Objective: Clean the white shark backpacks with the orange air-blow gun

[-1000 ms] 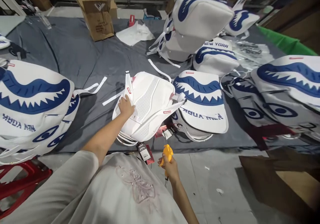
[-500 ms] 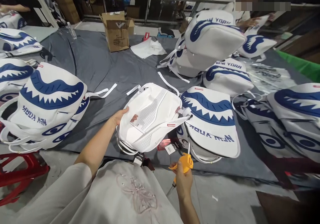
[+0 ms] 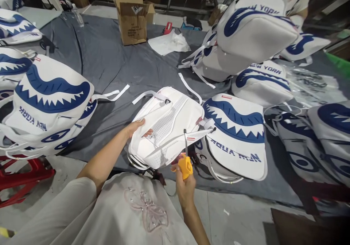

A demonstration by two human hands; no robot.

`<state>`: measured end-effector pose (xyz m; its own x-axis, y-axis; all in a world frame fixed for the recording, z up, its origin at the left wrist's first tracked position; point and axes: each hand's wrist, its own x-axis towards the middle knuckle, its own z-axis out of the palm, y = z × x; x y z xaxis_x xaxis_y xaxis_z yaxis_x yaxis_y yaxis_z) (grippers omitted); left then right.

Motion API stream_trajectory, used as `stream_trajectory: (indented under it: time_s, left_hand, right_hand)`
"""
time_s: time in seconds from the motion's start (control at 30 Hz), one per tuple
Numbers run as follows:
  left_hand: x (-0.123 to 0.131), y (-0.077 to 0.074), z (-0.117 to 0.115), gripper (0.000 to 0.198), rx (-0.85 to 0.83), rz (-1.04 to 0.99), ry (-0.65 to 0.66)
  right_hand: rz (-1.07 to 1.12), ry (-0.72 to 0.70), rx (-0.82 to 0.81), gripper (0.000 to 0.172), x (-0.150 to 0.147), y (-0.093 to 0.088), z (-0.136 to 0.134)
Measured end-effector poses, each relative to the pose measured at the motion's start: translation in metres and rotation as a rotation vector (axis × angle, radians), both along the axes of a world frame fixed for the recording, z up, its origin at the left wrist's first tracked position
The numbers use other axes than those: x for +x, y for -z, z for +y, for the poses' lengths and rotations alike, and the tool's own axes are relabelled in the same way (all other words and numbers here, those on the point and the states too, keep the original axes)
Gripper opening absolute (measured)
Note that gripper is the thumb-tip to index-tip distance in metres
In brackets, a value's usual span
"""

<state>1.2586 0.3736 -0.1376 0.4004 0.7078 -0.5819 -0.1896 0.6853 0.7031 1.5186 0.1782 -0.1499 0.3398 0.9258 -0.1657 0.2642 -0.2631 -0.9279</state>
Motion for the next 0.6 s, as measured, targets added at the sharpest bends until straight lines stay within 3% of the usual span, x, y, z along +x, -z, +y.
stream_trajectory:
  time_s: [0.2, 0.6]
  left_hand:
    - [0.001, -0.002, -0.004, 0.051, 0.039, 0.019, -0.04]
    - [0.006, -0.005, -0.004, 0.042, 0.053, 0.031, -0.045]
  right_hand:
    - [-0.094, -0.225, -0.013, 0.05, -0.016, 0.006, 0.01]
    - [-0.093, -0.256, -0.07, 0.047, -0.024, 0.016, 0.008]
